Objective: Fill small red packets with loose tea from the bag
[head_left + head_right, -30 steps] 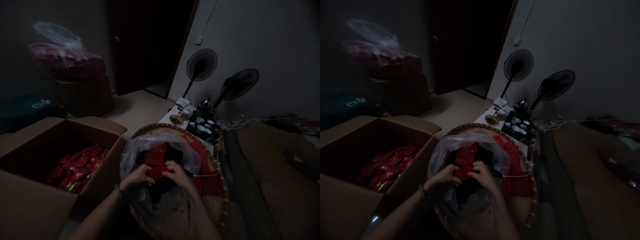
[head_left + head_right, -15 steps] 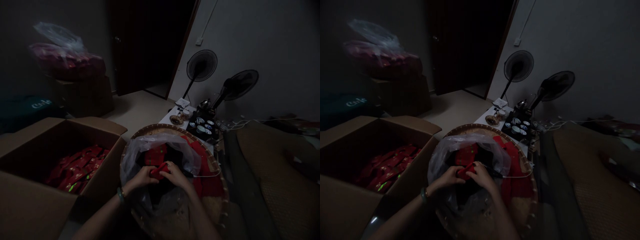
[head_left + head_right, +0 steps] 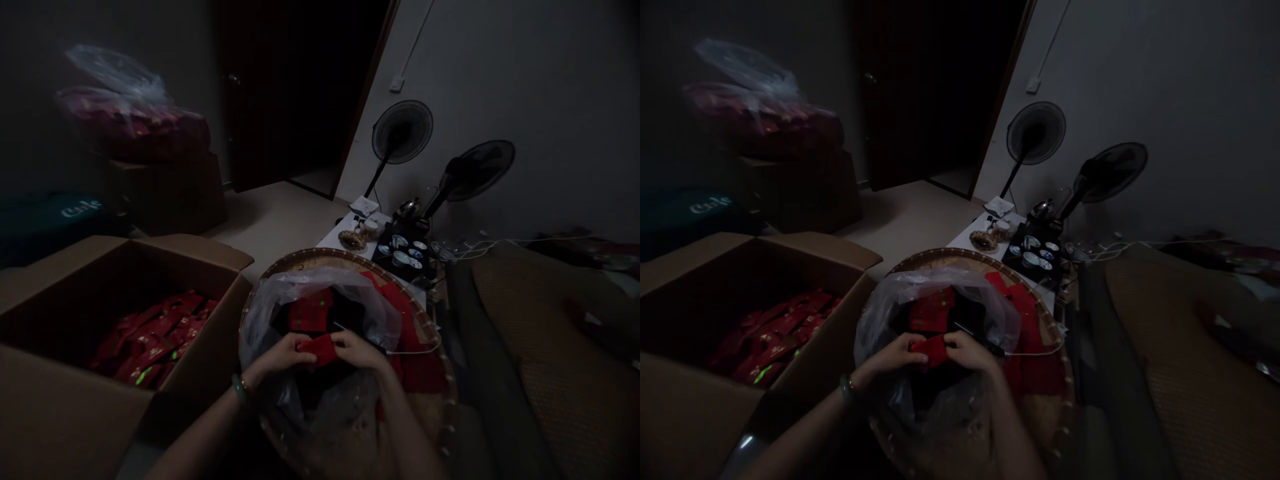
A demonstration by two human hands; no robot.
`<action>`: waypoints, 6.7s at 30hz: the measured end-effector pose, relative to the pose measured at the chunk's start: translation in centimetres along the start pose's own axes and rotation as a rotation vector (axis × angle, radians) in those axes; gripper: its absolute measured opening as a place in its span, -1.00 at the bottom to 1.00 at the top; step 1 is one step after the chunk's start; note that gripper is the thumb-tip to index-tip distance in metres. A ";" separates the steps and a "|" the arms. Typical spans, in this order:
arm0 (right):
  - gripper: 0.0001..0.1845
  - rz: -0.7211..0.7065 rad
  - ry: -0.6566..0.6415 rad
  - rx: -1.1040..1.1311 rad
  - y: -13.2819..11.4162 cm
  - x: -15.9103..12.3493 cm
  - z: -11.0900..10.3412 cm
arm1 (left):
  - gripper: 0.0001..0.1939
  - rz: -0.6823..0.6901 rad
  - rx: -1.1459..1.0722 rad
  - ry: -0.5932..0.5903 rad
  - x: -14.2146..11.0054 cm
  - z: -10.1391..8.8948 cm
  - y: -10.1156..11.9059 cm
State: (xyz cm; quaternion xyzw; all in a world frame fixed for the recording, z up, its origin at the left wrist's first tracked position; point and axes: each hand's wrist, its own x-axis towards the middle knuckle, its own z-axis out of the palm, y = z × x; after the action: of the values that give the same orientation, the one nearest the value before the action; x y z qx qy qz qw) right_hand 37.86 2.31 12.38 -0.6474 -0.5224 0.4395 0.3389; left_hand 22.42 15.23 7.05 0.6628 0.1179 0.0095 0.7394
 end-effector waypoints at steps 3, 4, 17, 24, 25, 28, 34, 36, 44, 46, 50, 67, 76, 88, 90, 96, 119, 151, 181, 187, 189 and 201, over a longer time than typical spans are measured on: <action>-0.80 0.019 -0.072 0.026 0.2 0.9 -0.1 | -0.57 0.025 0.057 -0.021 0.3 -0.1 0.3; -0.82 0.010 -0.027 -0.001 0.3 1.2 -0.2 | -0.56 0.041 0.067 -0.016 0.4 -0.3 0.4; -0.76 -0.026 0.558 0.006 -0.1 1.4 -2.2 | -0.52 0.011 -0.208 0.157 1.1 -0.9 -0.3; -0.62 -0.023 0.726 -0.017 0.6 1.6 -1.3 | -0.51 -0.007 -0.370 0.213 1.2 -0.6 0.0; -0.65 -0.073 0.707 -0.060 0.1 1.4 -1.0 | -0.51 -0.007 -0.384 0.221 1.1 -0.5 0.1; -0.75 -0.165 0.592 -0.174 -1.2 0.9 -0.2 | -0.51 -0.004 -0.404 0.230 0.9 0.0 0.5; -0.85 -0.064 0.540 -0.089 -1.1 1.1 0.3 | -0.52 -0.015 -0.369 0.184 0.6 0.9 1.1; -0.82 -0.023 0.493 0.016 -0.5 1.3 0.3 | -0.53 0.012 -0.300 0.226 0.8 0.8 1.0; -0.68 0.021 0.537 -0.070 0.1 2.2 1.2 | -0.55 0.104 -0.093 0.468 1.5 0.8 0.5; -0.77 0.005 0.544 -0.145 0.1 2.5 1.5 | -0.56 0.120 -0.062 0.491 1.4 0.9 0.5; -0.77 -0.078 0.559 -0.201 0.2 3.0 1.6 | -0.54 0.002 -0.178 0.306 0.9 0.8 0.4; -0.66 -0.179 0.584 -0.228 -0.6 2.3 1.2 | -0.66 0.031 -0.039 0.303 1.1 1.1 0.1; -0.87 -0.385 0.556 -0.498 -2.2 -0.2 1.4 | -0.65 0.157 0.090 0.382 1.4 0.8 -0.6; -0.89 -0.157 0.499 -0.414 -0.1 0.6 1.9 | -0.63 0.146 0.077 0.424 1.3 1.0 0.1; -0.85 -0.145 0.457 -0.392 0.0 0.7 1.8 | -0.61 0.124 0.043 0.485 1.6 1.1 0.2; -0.73 -0.102 0.443 -0.403 0.4 1.8 1.6 | -0.68 0.109 -0.021 0.585 2.6 1.3 0.1; -0.82 -0.005 0.593 -0.096 2.3 1.8 -0.1 | -0.54 -0.138 -0.328 0.216 2.2 2.5 0.3; -0.64 0.090 0.359 -0.187 2.6 0.2 -5.1 | -0.56 -0.092 -0.365 0.369 4.5 5.0 0.8; -0.69 0.105 0.407 -0.276 2.6 0.7 -4.1 | -0.53 0.040 -0.528 0.473 4.7 3.1 0.9; -0.70 0.093 0.415 -0.278 2.9 0.9 -3.9 | -0.53 0.027 -0.528 0.475 4.5 3.2 1.3; -0.69 0.100 0.420 -0.269 3.1 0.9 -3.9 | -0.54 0.014 -0.529 0.419 4.4 3.2 1.5; -0.44 0.048 0.368 -0.213 3.4 -0.2 -4.5 | -0.62 -0.045 -0.313 0.238 3.9 2.2 1.3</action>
State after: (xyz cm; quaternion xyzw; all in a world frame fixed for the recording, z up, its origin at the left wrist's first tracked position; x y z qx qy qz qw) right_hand 43.31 1.49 11.13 -0.7613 -0.4796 0.2639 0.3475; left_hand 26.80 13.92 7.89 0.5313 0.2164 0.0892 0.8142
